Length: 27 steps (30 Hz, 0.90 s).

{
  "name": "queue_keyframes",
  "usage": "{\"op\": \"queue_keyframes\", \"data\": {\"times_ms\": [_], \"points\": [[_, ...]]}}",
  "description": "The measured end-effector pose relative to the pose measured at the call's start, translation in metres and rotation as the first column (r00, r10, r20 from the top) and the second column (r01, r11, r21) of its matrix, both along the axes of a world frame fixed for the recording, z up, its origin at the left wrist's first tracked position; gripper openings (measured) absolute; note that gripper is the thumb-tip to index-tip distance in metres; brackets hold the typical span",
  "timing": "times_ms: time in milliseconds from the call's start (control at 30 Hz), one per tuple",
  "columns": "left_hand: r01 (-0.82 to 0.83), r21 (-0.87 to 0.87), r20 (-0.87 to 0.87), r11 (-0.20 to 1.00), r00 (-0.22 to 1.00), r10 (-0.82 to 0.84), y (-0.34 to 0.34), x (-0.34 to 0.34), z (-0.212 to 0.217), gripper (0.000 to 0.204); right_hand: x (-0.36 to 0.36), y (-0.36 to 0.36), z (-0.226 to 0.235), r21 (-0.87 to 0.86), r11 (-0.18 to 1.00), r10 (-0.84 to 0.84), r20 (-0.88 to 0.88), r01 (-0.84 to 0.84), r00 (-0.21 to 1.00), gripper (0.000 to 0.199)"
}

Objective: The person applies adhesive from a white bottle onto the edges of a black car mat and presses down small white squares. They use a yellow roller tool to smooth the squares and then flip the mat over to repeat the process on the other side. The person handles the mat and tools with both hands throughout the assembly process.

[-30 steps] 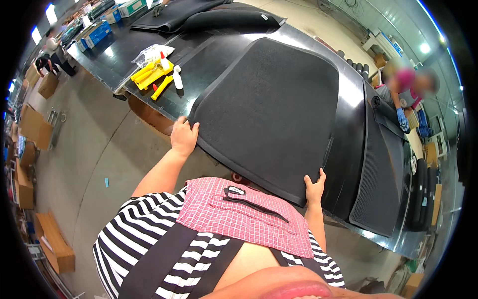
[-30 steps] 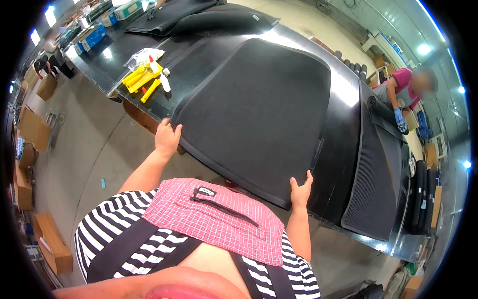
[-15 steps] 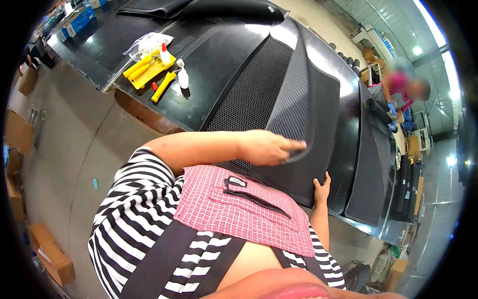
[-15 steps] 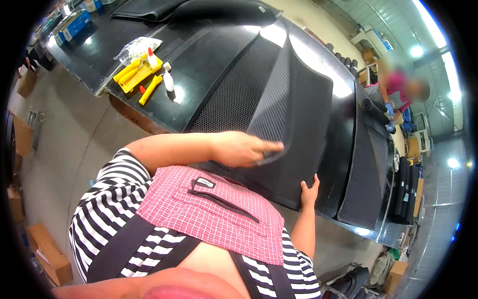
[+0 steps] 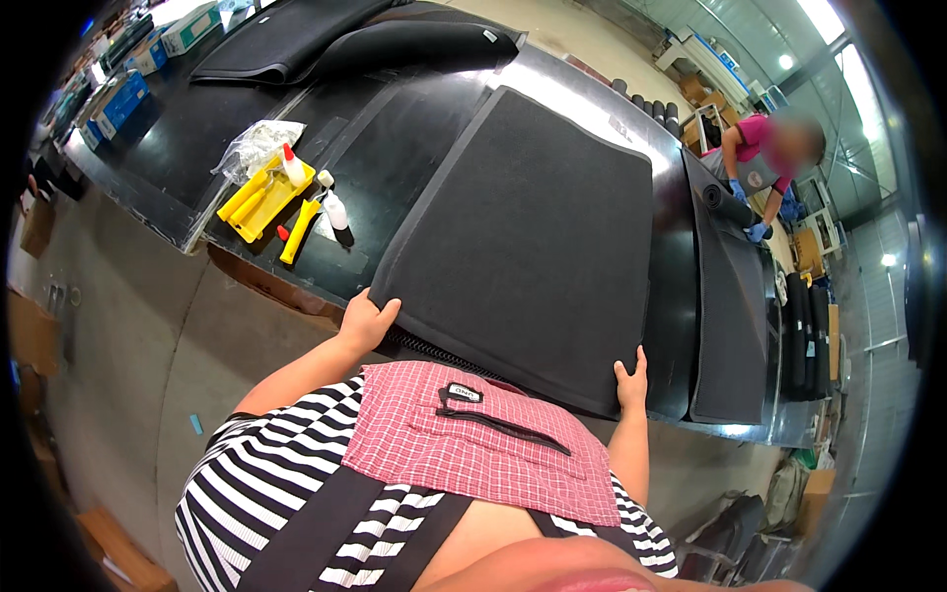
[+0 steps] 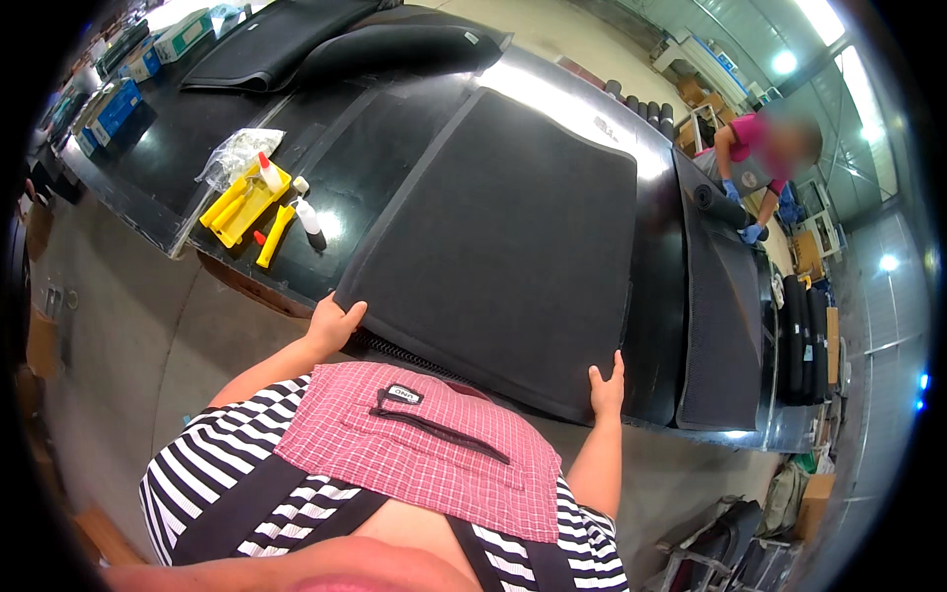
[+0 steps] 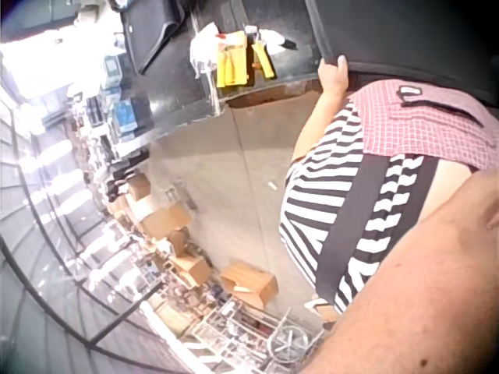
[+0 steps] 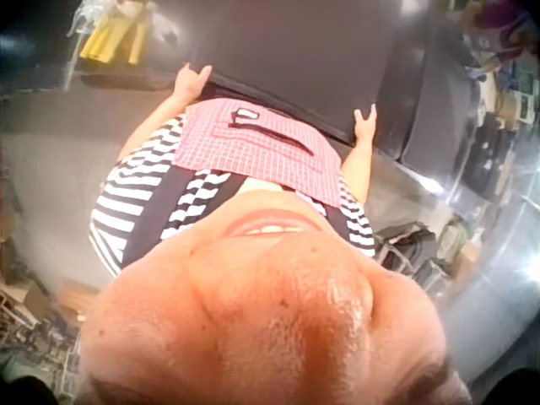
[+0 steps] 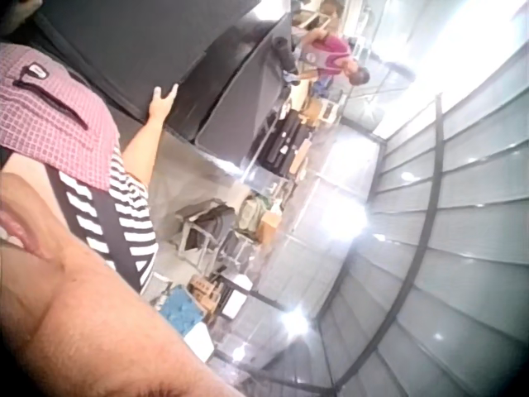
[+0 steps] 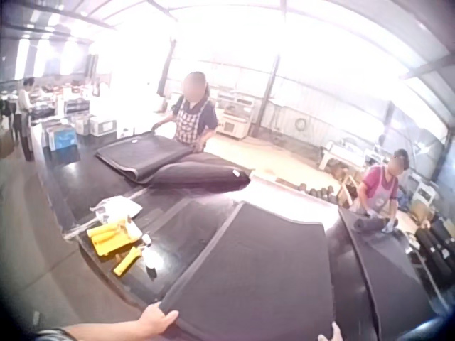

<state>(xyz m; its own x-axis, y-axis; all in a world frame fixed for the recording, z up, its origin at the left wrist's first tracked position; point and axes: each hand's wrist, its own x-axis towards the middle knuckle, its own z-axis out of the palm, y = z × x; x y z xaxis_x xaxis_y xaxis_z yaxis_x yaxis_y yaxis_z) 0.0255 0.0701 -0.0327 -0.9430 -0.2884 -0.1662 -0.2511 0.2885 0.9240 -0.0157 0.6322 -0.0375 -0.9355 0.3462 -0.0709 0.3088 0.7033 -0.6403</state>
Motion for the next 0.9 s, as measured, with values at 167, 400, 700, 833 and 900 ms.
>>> {"op": "queue_keyframes", "data": {"times_ms": [167, 400, 700, 833, 900], "points": [[0.079, 0.012, -0.234, 0.997, 0.969, -0.074, 0.015, 0.008, 0.014, 0.037, -0.011, -0.017, 0.014, 0.155, 0.988, -0.04, 0.101, 0.024, 0.994, 0.087], [0.09, -0.489, -0.287, 0.867, 0.922, -0.258, 0.036, 0.031, 0.005, 0.041, -0.004, 0.028, -0.006, -0.152, 0.988, 0.012, -0.014, -0.014, 1.0, 0.082], [-0.121, -0.61, -0.561, 0.783, 0.764, -0.319, 0.034, 0.047, 0.023, 0.032, -0.008, -0.014, 0.0, 0.45, 0.89, -0.076, 0.298, -0.07, 0.951, 0.095], [-0.173, -0.363, -0.131, 0.916, 0.982, 0.134, 0.031, 0.049, 0.009, 0.032, -0.01, -0.02, 0.01, 0.43, 0.9, -0.068, 0.292, -0.068, 0.954, 0.093], [-0.117, -0.377, -0.207, 0.919, 0.978, 0.039, 0.025, 0.048, 0.0, 0.036, -0.014, -0.019, 0.005, 0.39, 0.915, 0.011, 0.227, -0.101, 0.974, 0.093]]}}
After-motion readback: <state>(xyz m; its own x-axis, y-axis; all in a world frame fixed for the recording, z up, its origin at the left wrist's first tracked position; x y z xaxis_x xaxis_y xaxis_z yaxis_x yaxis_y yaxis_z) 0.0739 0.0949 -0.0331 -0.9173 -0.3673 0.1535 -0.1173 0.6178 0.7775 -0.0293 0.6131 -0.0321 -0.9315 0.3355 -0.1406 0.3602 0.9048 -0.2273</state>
